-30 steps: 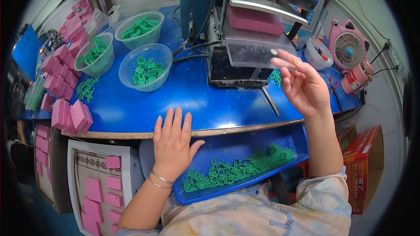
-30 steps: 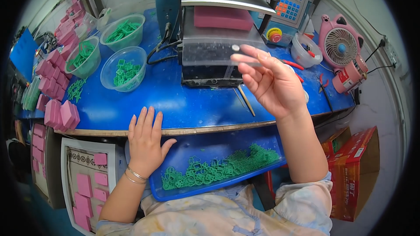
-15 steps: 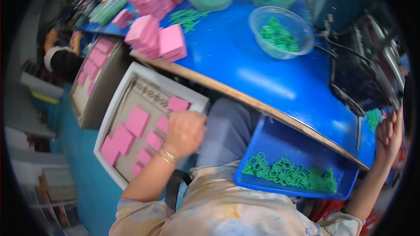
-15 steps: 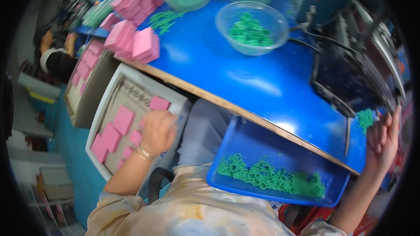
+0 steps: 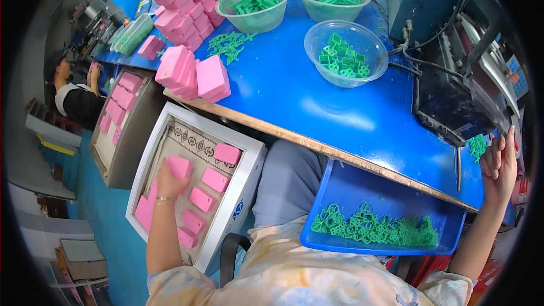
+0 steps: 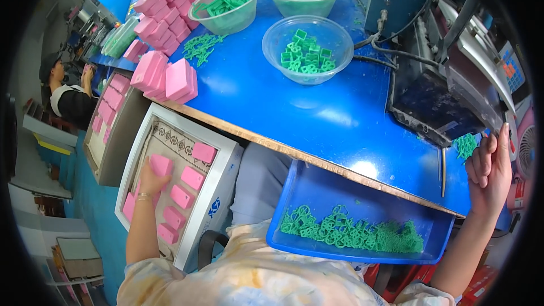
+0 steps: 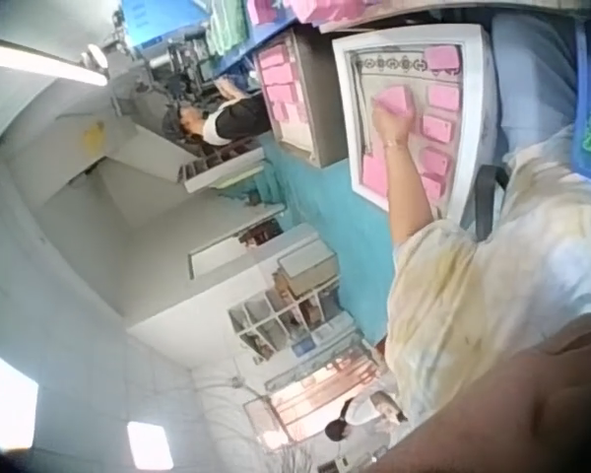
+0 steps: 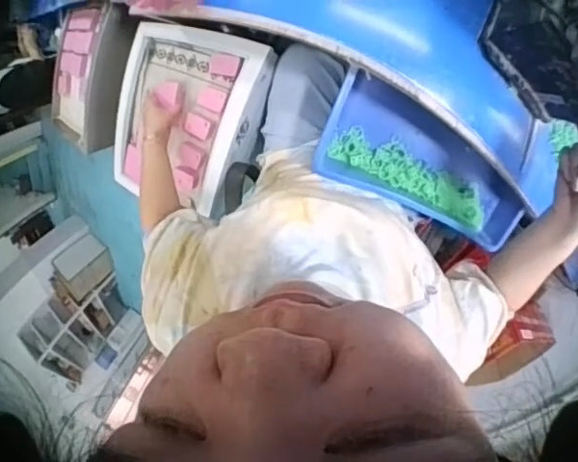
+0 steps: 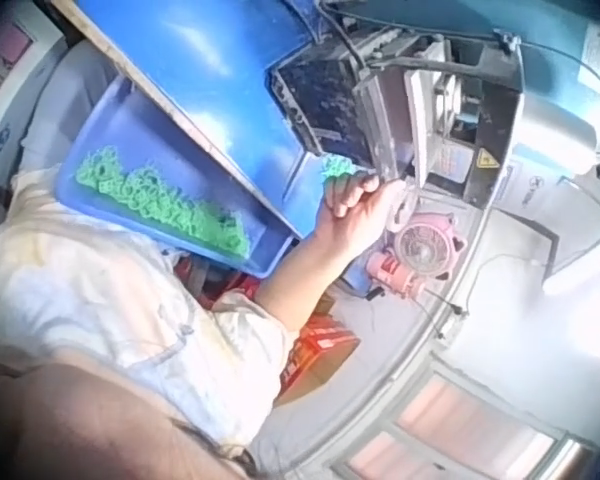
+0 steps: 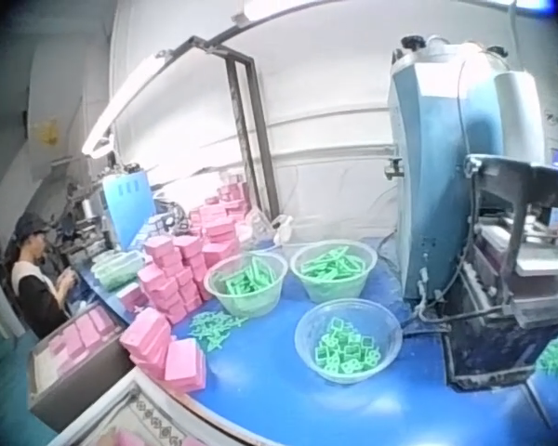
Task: The recorder uses a soldering tool to join or adjust green wax patterns and then places them into pink rubber molds for casting.
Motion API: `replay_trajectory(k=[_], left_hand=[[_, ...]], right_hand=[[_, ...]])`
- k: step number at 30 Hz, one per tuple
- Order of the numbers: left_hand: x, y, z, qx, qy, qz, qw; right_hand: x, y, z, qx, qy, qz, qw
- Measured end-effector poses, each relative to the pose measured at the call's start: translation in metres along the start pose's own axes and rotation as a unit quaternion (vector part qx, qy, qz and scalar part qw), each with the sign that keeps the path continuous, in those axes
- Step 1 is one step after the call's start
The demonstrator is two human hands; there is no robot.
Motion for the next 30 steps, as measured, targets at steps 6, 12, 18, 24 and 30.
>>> replay_trajectory(k=[6, 12, 18, 24, 30], left_hand=[[-0.053, 0.046, 0.083, -0.569, -0.055, 0.03, 0.82], [-0.099, 0.044, 0.167, -0.832, -0.119, -0.331, 0.428], [-0.175, 0.06, 0.272, -0.669, -0.255, -0.179, 0.675], [-0.217, 0.046, 0.307, -0.471, -0.563, -0.248, 0.632], [-0.247, 0.028, 0.316, -0.383, -0.579, -0.246, 0.677]], right_hand=[[0.004, 0.011, -0.004, -0.007, -0.018, -0.008, 1.0], [-0.008, -0.048, 0.033, -0.073, 0.054, 0.057, 0.994], [-0.113, -0.118, 0.107, -0.071, -0.042, -0.279, 0.957], [-0.13, -0.129, 0.115, 0.137, -0.085, -0.179, 0.971], [-0.134, -0.116, 0.114, 0.063, -0.022, -0.109, 0.992]])
Point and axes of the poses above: each hand's wrist, its own x-axis towards the middle knuckle, its own y-axis out of the back of the hand, z = x × y, the point moved 1 cm from there along x, towards the middle knuckle, and after that the axes turned 3 degrees about z, right-handed, at the moved point
